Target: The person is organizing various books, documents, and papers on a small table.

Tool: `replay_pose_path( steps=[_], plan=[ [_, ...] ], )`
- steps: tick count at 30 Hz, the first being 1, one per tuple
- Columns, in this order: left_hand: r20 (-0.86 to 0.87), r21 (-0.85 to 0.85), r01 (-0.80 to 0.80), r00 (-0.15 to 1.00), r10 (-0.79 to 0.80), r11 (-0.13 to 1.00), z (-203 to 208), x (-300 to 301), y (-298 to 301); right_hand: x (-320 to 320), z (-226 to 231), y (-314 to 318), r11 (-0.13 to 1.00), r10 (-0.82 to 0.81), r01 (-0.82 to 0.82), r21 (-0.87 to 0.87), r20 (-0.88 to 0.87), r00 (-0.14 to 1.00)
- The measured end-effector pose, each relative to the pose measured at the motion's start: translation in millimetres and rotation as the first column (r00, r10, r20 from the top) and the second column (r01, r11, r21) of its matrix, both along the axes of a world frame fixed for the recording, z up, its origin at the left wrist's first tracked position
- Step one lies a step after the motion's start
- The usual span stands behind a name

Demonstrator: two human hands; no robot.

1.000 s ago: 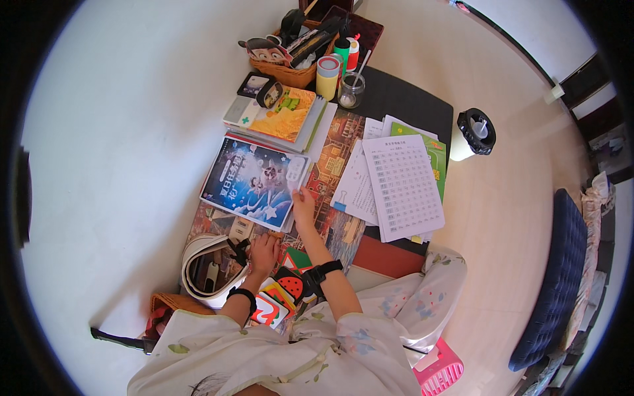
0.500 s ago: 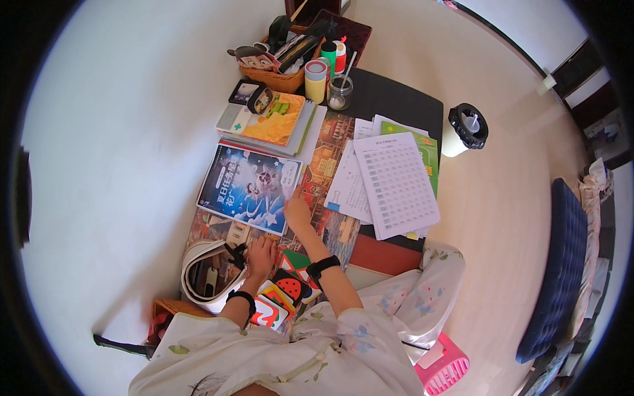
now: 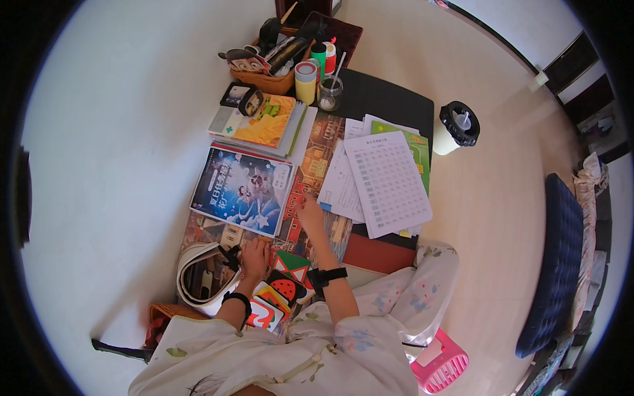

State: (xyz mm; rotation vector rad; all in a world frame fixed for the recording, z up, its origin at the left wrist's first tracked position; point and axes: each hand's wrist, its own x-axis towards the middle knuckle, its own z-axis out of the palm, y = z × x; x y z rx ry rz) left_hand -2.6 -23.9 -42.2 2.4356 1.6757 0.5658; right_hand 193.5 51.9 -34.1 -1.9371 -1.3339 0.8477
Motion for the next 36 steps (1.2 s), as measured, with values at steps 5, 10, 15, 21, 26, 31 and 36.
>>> replay_pose_path(
  steps=[5,10,15,21,26,31,36],
  plan=[
    [0.022,0.002,-0.004,1.000,0.004,1.000,4,2,0,56,4,-20,0.949,-0.295,0.315,0.021,-0.304,0.906],
    [0.021,-0.038,-0.008,1.000,0.009,0.999,5,2,0,120,11,-53,0.824,-0.555,0.545,0.153,0.022,0.832],
    [0.015,-0.038,-0.016,1.000,0.017,0.999,3,-1,0,152,14,-89,0.722,-0.624,0.692,-0.027,0.409,0.666],
    [-0.015,-0.040,-0.012,1.000,0.011,0.999,1,-1,0,168,-14,-102,0.605,-0.778,0.796,0.013,0.219,0.588],
    [0.015,-0.046,0.002,1.000,-0.001,0.999,1,0,0,180,-32,-104,0.528,-0.803,0.835,0.156,-0.229,0.550],
    [0.007,-0.054,-0.005,1.000,0.006,0.999,2,0,0,180,-25,-102,0.484,-0.780,0.875,0.015,-0.446,0.439],
    [-0.009,-0.049,-0.016,1.000,0.016,0.999,1,0,-1,176,-19,-102,0.450,-0.751,0.893,-0.017,-0.549,0.368]
  ],
)
